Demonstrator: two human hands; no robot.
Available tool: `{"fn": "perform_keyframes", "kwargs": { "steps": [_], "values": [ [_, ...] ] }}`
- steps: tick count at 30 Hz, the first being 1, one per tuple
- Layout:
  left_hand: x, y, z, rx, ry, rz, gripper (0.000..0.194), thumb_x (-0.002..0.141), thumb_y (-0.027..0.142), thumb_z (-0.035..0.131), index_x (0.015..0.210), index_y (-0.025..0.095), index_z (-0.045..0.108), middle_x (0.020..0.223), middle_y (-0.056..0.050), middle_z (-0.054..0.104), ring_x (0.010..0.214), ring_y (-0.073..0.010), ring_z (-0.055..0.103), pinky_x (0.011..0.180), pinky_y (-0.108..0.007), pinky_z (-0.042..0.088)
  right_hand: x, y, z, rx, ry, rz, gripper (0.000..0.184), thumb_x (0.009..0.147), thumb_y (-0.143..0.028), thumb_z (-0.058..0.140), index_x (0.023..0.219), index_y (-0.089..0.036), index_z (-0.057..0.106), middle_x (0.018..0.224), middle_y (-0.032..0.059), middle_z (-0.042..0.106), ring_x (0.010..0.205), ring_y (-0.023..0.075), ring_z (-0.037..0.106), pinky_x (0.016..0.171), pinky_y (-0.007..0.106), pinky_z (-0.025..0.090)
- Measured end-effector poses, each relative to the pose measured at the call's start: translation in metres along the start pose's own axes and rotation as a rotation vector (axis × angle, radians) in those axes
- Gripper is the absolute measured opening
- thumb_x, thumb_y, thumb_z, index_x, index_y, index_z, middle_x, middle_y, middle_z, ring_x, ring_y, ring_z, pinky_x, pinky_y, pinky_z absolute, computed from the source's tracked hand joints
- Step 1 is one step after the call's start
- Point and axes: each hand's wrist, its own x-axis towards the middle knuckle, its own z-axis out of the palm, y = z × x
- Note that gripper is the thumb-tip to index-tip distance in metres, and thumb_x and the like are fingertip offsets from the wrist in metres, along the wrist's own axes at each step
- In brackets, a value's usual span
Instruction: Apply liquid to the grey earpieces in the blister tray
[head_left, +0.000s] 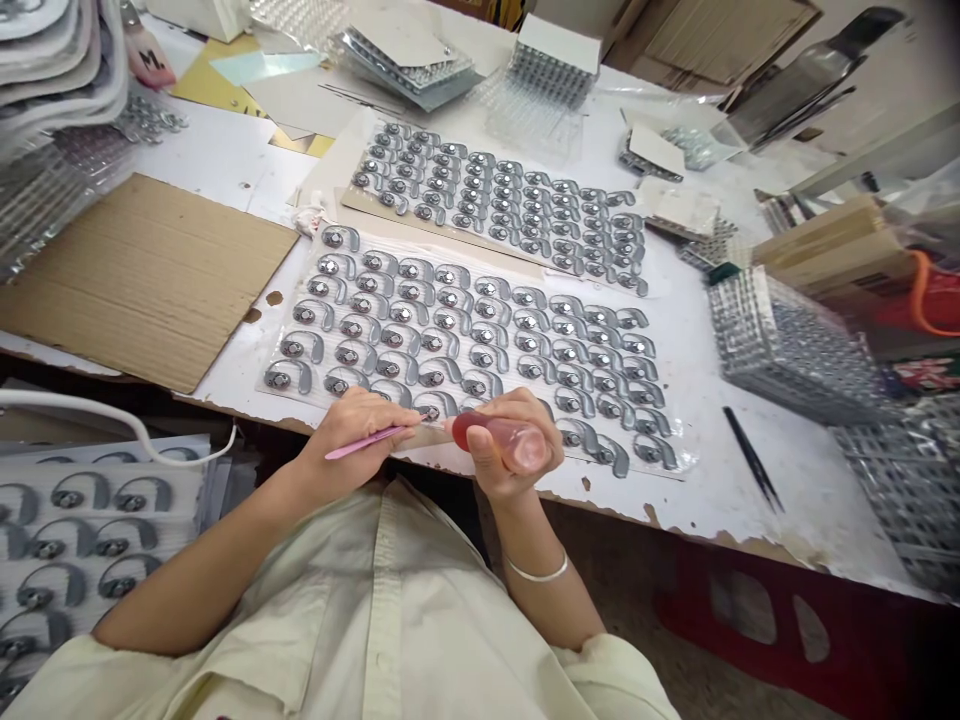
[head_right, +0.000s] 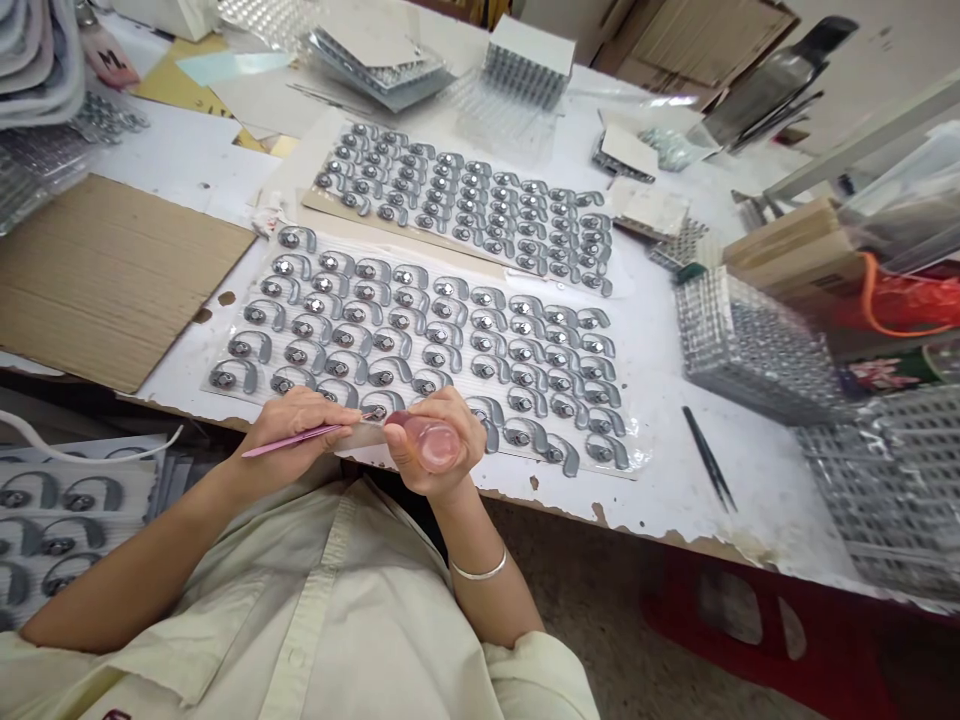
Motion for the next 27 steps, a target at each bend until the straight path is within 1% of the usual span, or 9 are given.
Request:
{"fn": "perform_keyframes", "kwargs": {
  "steps": [3,8,14,18,21,27],
  "values": [
    [0.003,0.0009,0.0001,-0.006,0.014,0.016,0.01,0.088,0.021,0.061,0.092,0.018,0.07,0.086,-0.005,0.074,0.075,-0.0157,0.069,0.073,-0.029,0.052,-0.0001,-0.0002,0.0008,0.031,0.005,0.01,0.017,0.073,-0.028,0.069,0.082,-0.019,0.058,0.066,0.0003,0.058,0.055,0.0133,0.051,0.048,0.029,0.044],
    [0.0041,0.0005,0.0002,0.008,0.009,0.039,0.01,0.087,0.019,0.061,0.092,0.017,0.069,0.086,-0.005,0.074,0.075,-0.0148,0.069,0.072,-0.026,0.052,-0.0007,0.0002,0.002,0.03,0.001,-0.001,0.017,0.072,-0.028,0.069,0.08,-0.018,0.058,0.065,0.0003,0.059,0.055,0.0137,0.051,0.047,0.029,0.044],
    [0.0036,0.0014,-0.0003,-0.005,0.013,0.038,0.009,0.087,0.019,0.061,0.091,0.017,0.069,0.085,-0.006,0.074,0.074,-0.0153,0.07,0.072,-0.027,0.051,-0.0018,0.0002,0.0018,0.025,-0.002,0.02,0.017,0.072,-0.028,0.069,0.081,-0.019,0.058,0.065,0.0002,0.06,0.055,0.014,0.051,0.048,0.03,0.044],
    [0.0021,0.0008,-0.0005,-0.008,-0.004,0.017,0.011,0.088,0.02,0.06,0.094,0.018,0.068,0.087,-0.006,0.074,0.077,-0.0159,0.07,0.076,-0.029,0.051,0.0002,-0.0015,0.0024,0.02,-0.002,0.025,0.015,0.073,-0.029,0.069,0.078,-0.02,0.057,0.065,0.0,0.06,0.053,0.014,0.052,0.047,0.03,0.043],
    [0.0015,0.0003,-0.0004,0.005,-0.013,0.002,0.012,0.088,0.021,0.06,0.096,0.019,0.069,0.085,-0.005,0.074,0.075,-0.0159,0.069,0.078,-0.03,0.05,0.0022,-0.0025,0.0034,0.021,0.001,0.016,0.015,0.075,-0.029,0.067,0.079,-0.02,0.057,0.064,-0.0002,0.06,0.053,0.0137,0.051,0.046,0.03,0.043],
    [0.003,0.0022,-0.0003,0.021,0.002,0.016,0.01,0.087,0.022,0.062,0.093,0.019,0.069,0.086,-0.005,0.074,0.076,-0.0163,0.069,0.077,-0.03,0.049,0.0041,-0.0018,0.002,0.041,-0.015,0.008,0.015,0.074,-0.026,0.067,0.082,-0.019,0.058,0.064,-0.0001,0.058,0.054,0.0131,0.051,0.047,0.028,0.043]
  ]
}}
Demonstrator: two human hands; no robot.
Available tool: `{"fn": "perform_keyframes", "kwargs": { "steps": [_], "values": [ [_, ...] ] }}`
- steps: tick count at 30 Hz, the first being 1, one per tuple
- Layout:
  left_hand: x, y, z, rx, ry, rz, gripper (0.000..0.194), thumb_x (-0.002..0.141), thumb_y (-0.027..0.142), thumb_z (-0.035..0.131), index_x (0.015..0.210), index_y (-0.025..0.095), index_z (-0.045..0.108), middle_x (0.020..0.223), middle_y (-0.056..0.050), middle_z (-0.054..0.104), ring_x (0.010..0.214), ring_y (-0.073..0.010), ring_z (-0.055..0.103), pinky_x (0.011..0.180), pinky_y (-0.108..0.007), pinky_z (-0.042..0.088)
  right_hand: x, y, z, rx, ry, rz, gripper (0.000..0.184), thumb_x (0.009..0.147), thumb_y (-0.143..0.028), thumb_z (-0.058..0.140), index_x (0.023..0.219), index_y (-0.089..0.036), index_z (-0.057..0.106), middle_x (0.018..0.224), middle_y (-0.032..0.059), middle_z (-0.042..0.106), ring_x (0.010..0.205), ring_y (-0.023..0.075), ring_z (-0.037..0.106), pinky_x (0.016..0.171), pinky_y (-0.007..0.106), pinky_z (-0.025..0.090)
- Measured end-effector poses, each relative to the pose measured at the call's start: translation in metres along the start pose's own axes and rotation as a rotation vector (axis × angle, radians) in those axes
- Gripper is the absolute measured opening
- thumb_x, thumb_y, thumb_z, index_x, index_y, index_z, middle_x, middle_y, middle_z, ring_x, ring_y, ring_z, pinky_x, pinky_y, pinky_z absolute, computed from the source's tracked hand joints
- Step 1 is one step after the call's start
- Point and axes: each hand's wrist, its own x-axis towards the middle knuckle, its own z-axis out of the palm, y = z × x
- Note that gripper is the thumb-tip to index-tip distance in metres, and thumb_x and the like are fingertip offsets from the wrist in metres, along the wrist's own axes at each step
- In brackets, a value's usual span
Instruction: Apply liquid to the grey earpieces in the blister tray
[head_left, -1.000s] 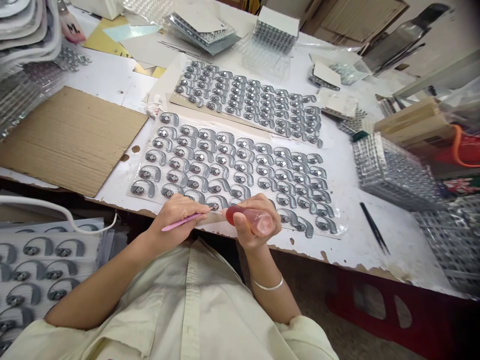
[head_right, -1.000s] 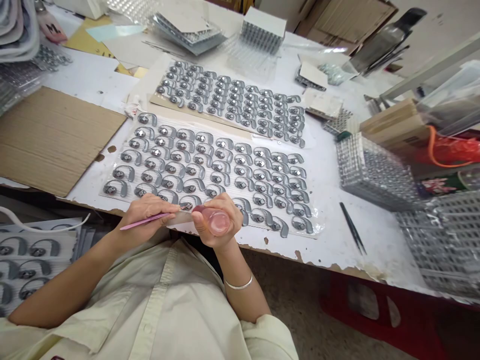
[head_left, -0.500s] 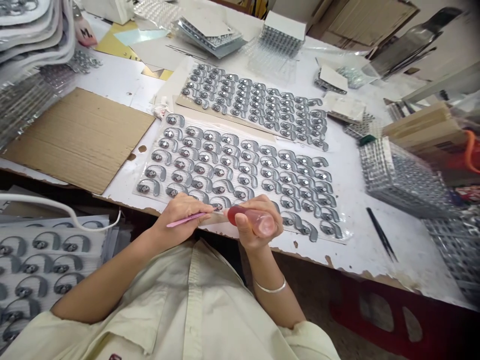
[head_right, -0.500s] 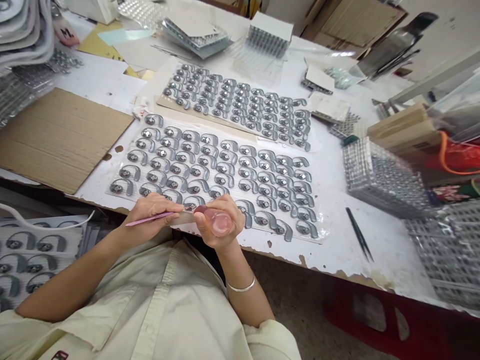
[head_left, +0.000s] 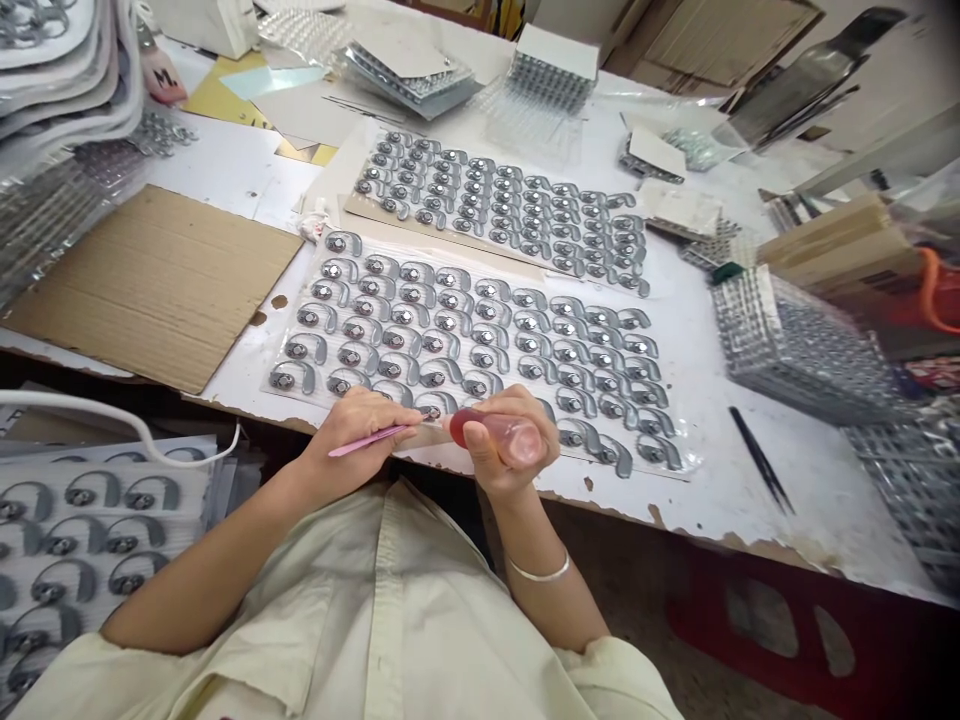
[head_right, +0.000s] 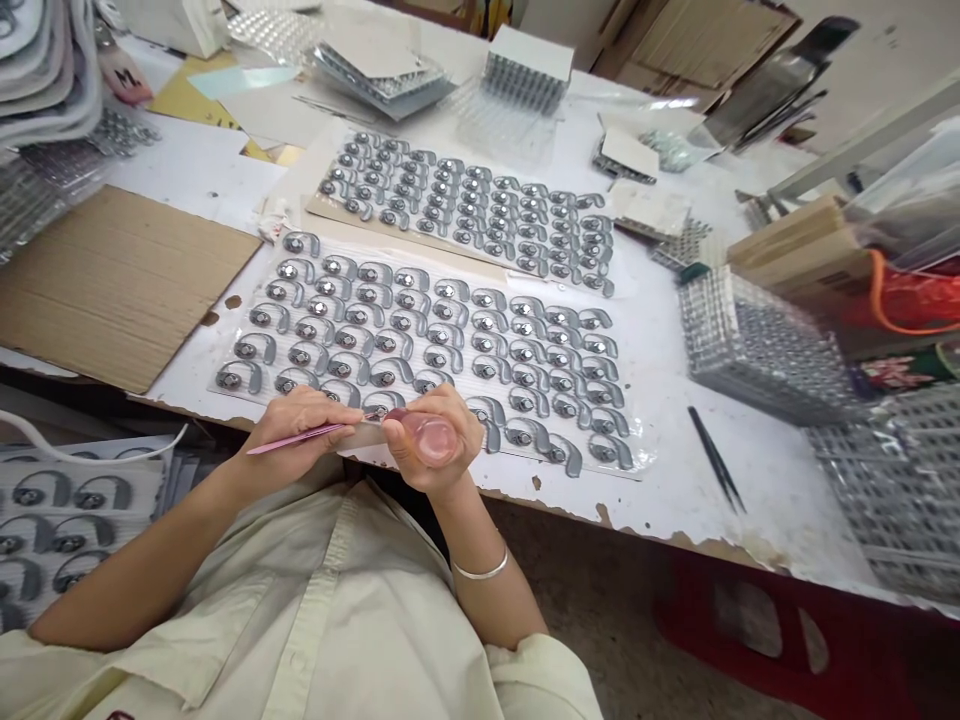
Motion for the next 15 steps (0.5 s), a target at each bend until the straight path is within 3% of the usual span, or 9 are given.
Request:
{"fn": "perform_keyframes", "kwargs": {
  "steps": [8,10,13,15],
  "values": [
    [-0.001,0.003,-0.002,0.054,-0.021,-0.039,0.012,0.088,0.026,0.061,0.094,0.021,0.07,0.085,-0.004,0.074,0.075,-0.016,0.068,0.077,-0.031,0.049,-0.001,-0.001,0.0,-0.031,0.022,0.044,0.012,0.075,-0.027,0.066,0.074,-0.02,0.056,0.061,-0.001,0.057,0.052,0.013,0.05,0.047,0.03,0.042],
    [-0.002,0.004,-0.001,0.073,-0.013,-0.062,0.011,0.087,0.026,0.062,0.093,0.022,0.07,0.085,-0.004,0.074,0.076,-0.0161,0.068,0.076,-0.03,0.049,0.001,0.0,0.0,0.029,0.135,0.131,0.016,0.075,-0.031,0.067,0.069,-0.02,0.057,0.059,-0.0009,0.056,0.051,0.0131,0.05,0.047,0.03,0.042],
    [-0.001,0.005,0.0,0.106,-0.004,-0.099,0.01,0.086,0.024,0.063,0.091,0.022,0.071,0.084,-0.003,0.074,0.077,-0.0164,0.068,0.075,-0.03,0.05,0.01,0.007,-0.012,0.257,0.421,0.373,0.026,0.08,-0.044,0.06,0.067,-0.022,0.055,0.059,-0.0029,0.05,0.045,0.011,0.049,0.039,0.026,0.038],
    [-0.001,0.008,0.001,0.13,-0.003,-0.096,0.009,0.085,0.023,0.064,0.09,0.021,0.071,0.083,-0.002,0.074,0.076,-0.0161,0.068,0.074,-0.029,0.05,0.019,0.015,-0.031,0.402,0.464,0.527,0.035,0.084,-0.055,0.048,0.073,-0.023,0.055,0.061,-0.004,0.048,0.039,0.0075,0.042,0.032,0.023,0.031]
  ]
}}
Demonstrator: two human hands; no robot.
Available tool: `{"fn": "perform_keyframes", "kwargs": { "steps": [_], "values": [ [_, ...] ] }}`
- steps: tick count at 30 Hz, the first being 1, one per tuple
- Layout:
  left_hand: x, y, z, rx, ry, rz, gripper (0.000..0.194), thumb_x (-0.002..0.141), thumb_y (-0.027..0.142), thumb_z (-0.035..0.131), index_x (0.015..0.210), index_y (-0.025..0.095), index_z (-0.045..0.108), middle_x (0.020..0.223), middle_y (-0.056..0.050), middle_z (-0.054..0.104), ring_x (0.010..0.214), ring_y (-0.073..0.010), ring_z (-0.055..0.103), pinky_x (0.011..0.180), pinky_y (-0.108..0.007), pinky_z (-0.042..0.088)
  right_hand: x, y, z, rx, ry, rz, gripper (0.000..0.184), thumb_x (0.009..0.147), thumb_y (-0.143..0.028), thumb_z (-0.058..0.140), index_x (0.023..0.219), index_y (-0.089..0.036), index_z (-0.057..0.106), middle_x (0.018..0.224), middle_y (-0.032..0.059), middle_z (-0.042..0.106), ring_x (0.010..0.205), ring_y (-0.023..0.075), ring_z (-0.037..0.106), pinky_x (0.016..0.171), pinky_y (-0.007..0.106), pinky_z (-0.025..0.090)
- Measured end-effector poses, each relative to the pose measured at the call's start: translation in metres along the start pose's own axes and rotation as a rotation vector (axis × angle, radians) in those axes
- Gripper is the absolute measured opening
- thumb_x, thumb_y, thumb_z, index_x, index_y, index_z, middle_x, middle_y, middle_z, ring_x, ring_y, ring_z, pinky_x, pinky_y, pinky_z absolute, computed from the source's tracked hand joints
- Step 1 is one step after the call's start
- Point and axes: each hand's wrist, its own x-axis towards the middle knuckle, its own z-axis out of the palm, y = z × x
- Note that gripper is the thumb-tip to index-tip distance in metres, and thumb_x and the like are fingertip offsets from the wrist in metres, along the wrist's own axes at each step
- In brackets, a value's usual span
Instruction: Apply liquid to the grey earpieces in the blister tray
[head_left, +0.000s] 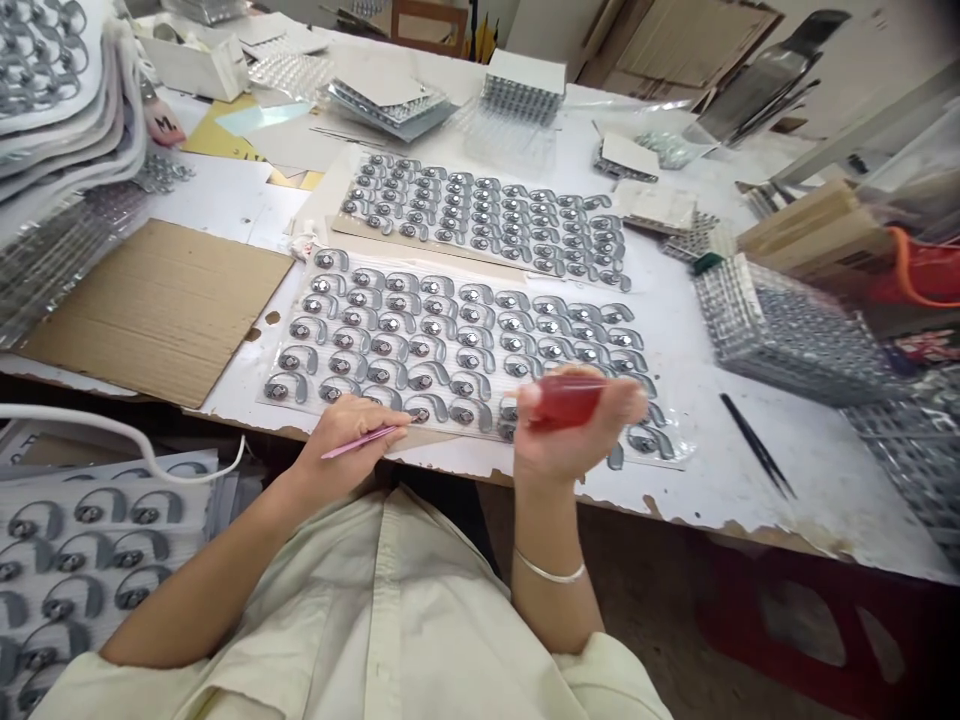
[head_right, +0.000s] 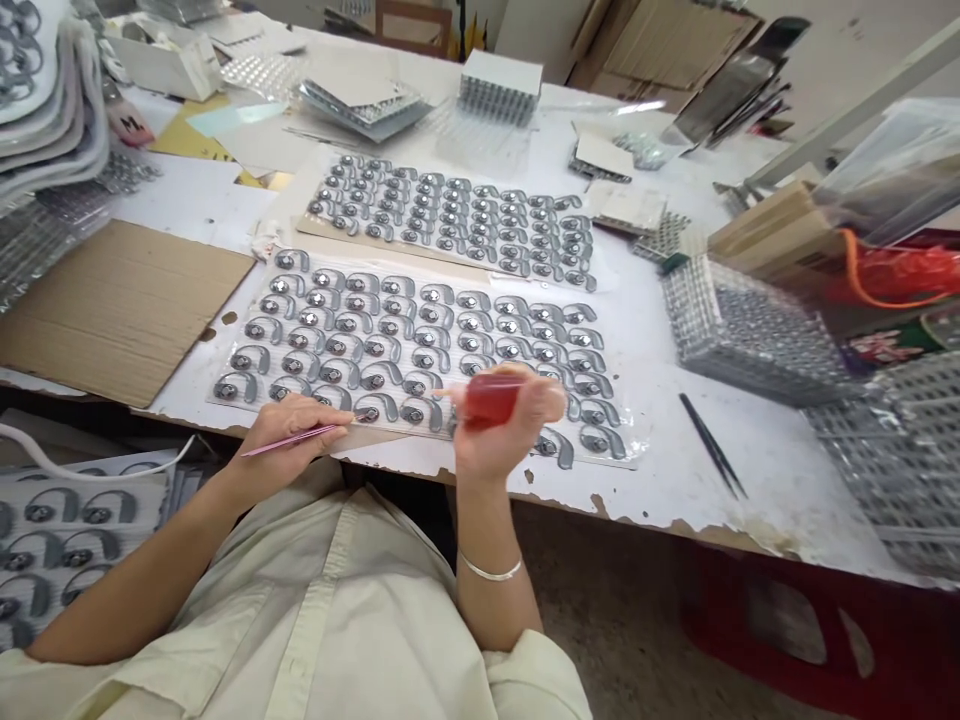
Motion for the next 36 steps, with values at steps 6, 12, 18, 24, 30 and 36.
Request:
{"fn": "perform_keyframes", "kwargs": {
  "steps": [6,12,18,24,30,36],
  "values": [
    [-0.004,0.017,-0.003,0.016,0.231,0.098,0.016,0.085,0.016,0.063,0.1,0.02,0.068,0.09,-0.004,0.074,0.076,-0.0153,0.068,0.073,-0.029,0.052,0.047,-0.026,-0.062,0.369,-0.185,0.442,0.05,0.065,-0.066,0.063,0.075,-0.018,0.059,0.061,-0.0044,0.046,0.042,0.0025,0.031,0.032,0.016,0.02],
    [-0.001,0.024,0.021,0.14,0.297,0.291,0.023,0.083,0.011,0.065,0.105,0.019,0.063,0.093,-0.006,0.073,0.074,-0.015,0.067,0.073,-0.031,0.05,0.053,-0.039,-0.077,0.343,-0.113,0.338,0.028,0.065,-0.044,0.073,0.077,-0.021,0.061,0.076,-0.0005,0.059,0.059,0.0075,0.05,0.039,0.015,0.031],
    [0.008,0.024,0.052,0.217,0.17,0.423,0.016,0.084,0.006,0.061,0.097,0.016,0.059,0.096,-0.008,0.073,0.073,-0.0149,0.067,0.072,-0.031,0.043,0.034,-0.032,-0.048,0.133,0.016,0.263,0.038,0.067,-0.052,0.071,0.086,-0.021,0.061,0.071,-0.0012,0.059,0.052,0.0075,0.051,0.036,0.017,0.032],
    [0.008,0.019,0.06,0.233,0.111,0.425,0.015,0.085,0.008,0.06,0.097,0.015,0.058,0.097,-0.007,0.073,0.074,-0.0145,0.066,0.071,-0.031,0.042,0.022,-0.019,-0.019,0.035,0.012,0.135,0.04,0.071,-0.059,0.065,0.082,-0.021,0.059,0.068,-0.0017,0.054,0.048,0.0098,0.055,0.034,0.02,0.033],
    [0.001,0.014,0.064,0.305,0.09,0.429,0.013,0.085,0.009,0.06,0.097,0.015,0.057,0.102,-0.009,0.071,0.073,-0.0142,0.061,0.071,-0.032,0.04,0.01,-0.002,-0.004,-0.083,-0.047,-0.027,0.034,0.076,-0.054,0.062,0.079,-0.021,0.057,0.072,0.0005,0.053,0.057,0.0115,0.054,0.043,0.024,0.044],
    [0.0,0.018,0.064,0.387,0.044,0.468,0.01,0.086,0.006,0.053,0.095,0.01,0.057,0.103,-0.014,0.069,0.07,-0.0168,0.057,0.067,-0.034,0.039,0.002,0.007,-0.006,-0.312,-0.213,-0.154,0.028,0.079,-0.046,0.061,0.079,-0.018,0.058,0.075,0.0033,0.056,0.071,0.0168,0.058,0.062,0.034,0.05]
  ]
}}
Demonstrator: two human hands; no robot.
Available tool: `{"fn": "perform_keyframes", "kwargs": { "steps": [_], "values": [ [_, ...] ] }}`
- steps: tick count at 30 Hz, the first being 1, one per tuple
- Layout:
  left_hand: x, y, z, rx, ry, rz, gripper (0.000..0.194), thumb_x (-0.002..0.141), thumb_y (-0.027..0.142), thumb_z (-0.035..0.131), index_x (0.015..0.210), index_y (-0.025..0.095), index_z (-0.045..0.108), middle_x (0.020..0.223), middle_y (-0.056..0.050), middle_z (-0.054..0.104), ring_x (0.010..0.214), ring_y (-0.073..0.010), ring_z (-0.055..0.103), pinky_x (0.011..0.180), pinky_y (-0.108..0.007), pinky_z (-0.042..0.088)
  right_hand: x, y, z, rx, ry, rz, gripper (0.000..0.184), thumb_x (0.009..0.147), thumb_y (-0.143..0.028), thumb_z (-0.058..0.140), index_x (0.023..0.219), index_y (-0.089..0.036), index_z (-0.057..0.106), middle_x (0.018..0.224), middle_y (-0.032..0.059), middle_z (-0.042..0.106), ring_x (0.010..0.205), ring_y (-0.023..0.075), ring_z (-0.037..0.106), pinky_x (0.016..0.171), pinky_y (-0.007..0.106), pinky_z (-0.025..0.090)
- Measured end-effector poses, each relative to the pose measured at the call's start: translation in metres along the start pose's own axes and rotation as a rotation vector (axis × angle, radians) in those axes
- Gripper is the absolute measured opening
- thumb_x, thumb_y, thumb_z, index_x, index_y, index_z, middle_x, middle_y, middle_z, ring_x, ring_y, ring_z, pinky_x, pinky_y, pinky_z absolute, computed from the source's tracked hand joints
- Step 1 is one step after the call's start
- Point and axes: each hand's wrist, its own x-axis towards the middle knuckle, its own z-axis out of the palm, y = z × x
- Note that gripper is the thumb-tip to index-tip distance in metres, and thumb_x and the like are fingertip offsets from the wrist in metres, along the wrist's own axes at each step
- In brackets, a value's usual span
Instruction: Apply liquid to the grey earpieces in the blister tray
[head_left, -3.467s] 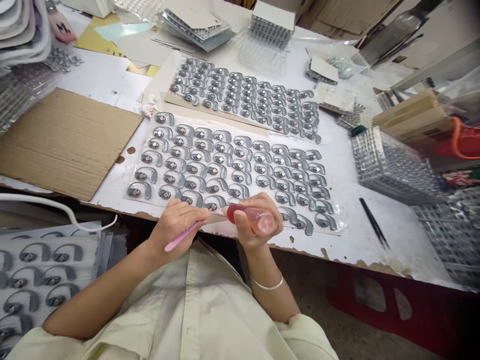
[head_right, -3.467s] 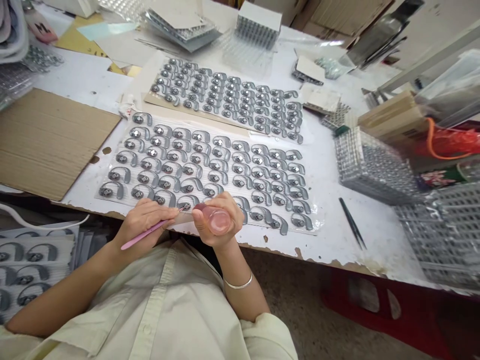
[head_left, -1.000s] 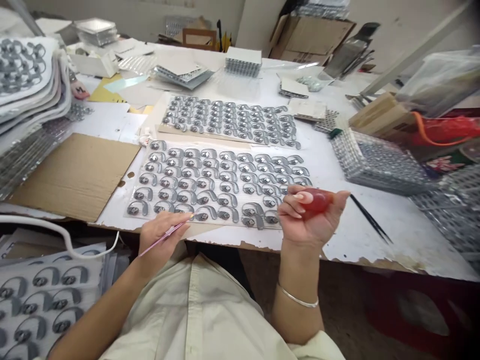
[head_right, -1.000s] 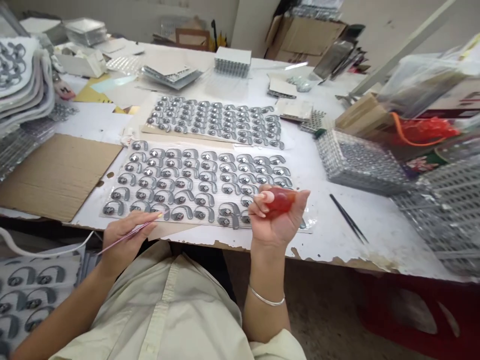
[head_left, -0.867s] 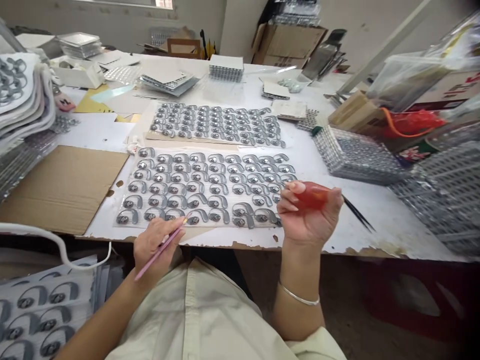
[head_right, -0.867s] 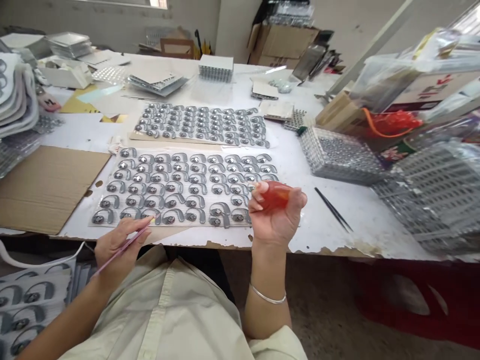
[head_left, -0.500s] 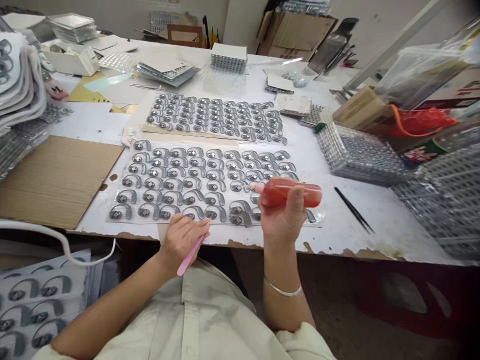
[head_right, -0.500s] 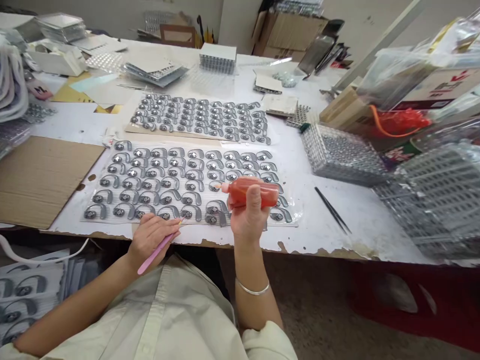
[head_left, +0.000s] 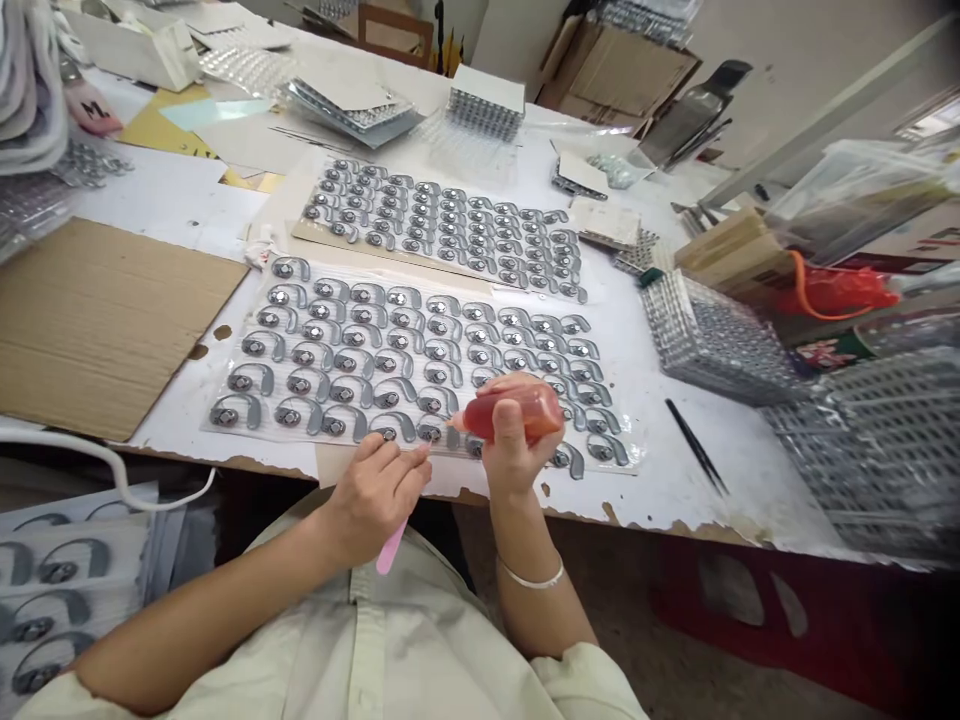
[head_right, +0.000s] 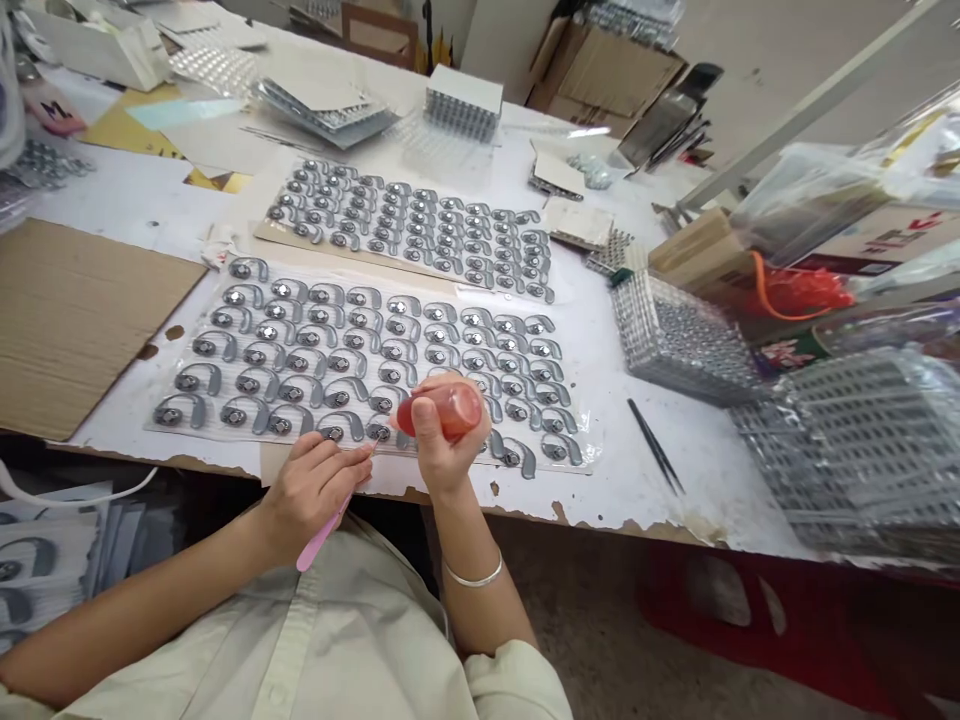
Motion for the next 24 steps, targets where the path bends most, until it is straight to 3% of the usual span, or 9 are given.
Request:
{"fn": "perform_keyframes", "kwargs": {
  "steps": [6,24],
  "values": [
    [0.0073,0.0028,-0.0063,0.05,0.015,0.013,0.01,0.09,0.007,0.047,0.089,0.008,0.057,0.096,-0.015,0.07,0.067,-0.017,0.054,0.065,-0.034,0.039,-0.0032,0.0002,0.0011,-0.134,-0.096,-0.116,0.021,0.079,-0.038,0.063,0.076,-0.018,0.057,0.071,0.002,0.056,0.063,0.0146,0.055,0.06,0.033,0.048],
    [0.0101,0.0047,-0.0099,0.072,0.006,0.007,0.021,0.091,0.007,0.04,0.085,0.007,0.06,0.085,-0.014,0.069,0.065,-0.0181,0.051,0.062,-0.033,0.039,-0.0042,-0.0017,0.0075,-0.186,-0.204,-0.198,0.009,0.078,-0.021,0.063,0.075,-0.019,0.055,0.066,-0.0009,0.055,0.062,0.0125,0.053,0.058,0.028,0.044]
  ]
}}
